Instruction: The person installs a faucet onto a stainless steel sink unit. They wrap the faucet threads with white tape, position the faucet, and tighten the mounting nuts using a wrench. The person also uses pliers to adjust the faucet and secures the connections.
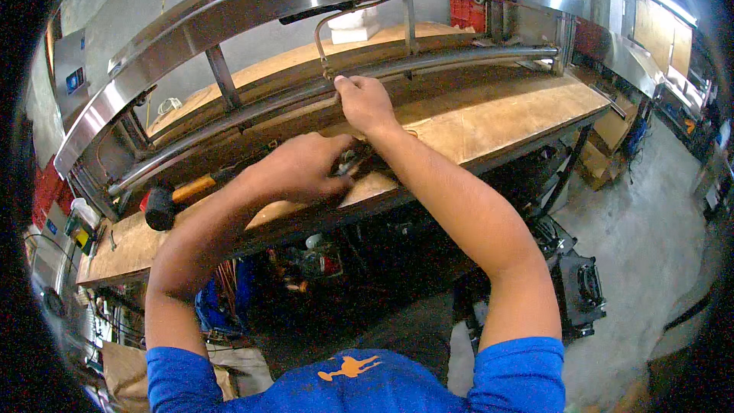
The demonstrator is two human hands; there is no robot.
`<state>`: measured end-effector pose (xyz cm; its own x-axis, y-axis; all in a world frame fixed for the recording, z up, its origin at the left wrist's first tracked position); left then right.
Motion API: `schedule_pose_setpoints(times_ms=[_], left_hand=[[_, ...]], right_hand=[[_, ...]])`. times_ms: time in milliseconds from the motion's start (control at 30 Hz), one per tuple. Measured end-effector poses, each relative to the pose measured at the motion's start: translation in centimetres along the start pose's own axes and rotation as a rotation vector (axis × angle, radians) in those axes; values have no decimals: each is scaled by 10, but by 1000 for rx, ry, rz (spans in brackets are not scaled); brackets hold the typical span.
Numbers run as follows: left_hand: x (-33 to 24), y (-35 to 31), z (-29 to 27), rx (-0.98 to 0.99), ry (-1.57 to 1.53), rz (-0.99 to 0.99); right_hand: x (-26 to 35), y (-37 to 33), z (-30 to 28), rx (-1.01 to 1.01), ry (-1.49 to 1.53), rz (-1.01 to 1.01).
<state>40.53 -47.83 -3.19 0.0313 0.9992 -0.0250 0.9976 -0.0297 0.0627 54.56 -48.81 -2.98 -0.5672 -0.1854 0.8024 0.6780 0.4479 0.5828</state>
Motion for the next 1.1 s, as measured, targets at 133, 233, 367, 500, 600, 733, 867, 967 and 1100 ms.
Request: schedule_pose_setpoints(times_ms=[133,233,367,500,600,733,867,967,1100], left_hand=[[28,3,-11,-5,105,-73],[61,-2,-19,29,199,-209],[71,-37,-36,-189,195,-152],[80,-88,-57,-388,94,-120],[94,-134,-70,-510,-66,-176],[114,-182,-74,-607,-194,-277],[134,-220,-61,-677,-242,-402],[151,-242,-45,-705,-322,-494],[164,-251,-29,-777,-365,-491]], right_hand=[[15,-12,-13,71,-268,-169],[29,-21,-20,198,-545,-345],[28,-28,-21,324,-597,-298],[31,-32,-16,349,-577,-268],[36,-33,-16,335,-520,-263],[51,-29,-15,336,-536,-398],[71,-4,-19,271,-508,-590],[88,32,-36,-29,-609,-716],[84,78,-47,-147,-803,-672]])
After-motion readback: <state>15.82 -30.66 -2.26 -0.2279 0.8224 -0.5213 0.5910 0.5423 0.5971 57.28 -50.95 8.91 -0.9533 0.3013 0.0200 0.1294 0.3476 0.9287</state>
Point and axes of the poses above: each hand's wrist, its own y-axis towards the middle knuckle, its own z-axis out of the palm, x = y × z, the point moved 8 cm from there along y, towards the middle knuckle, and after that the axes turned 6 degrees about -z, right-handed, at the moved point
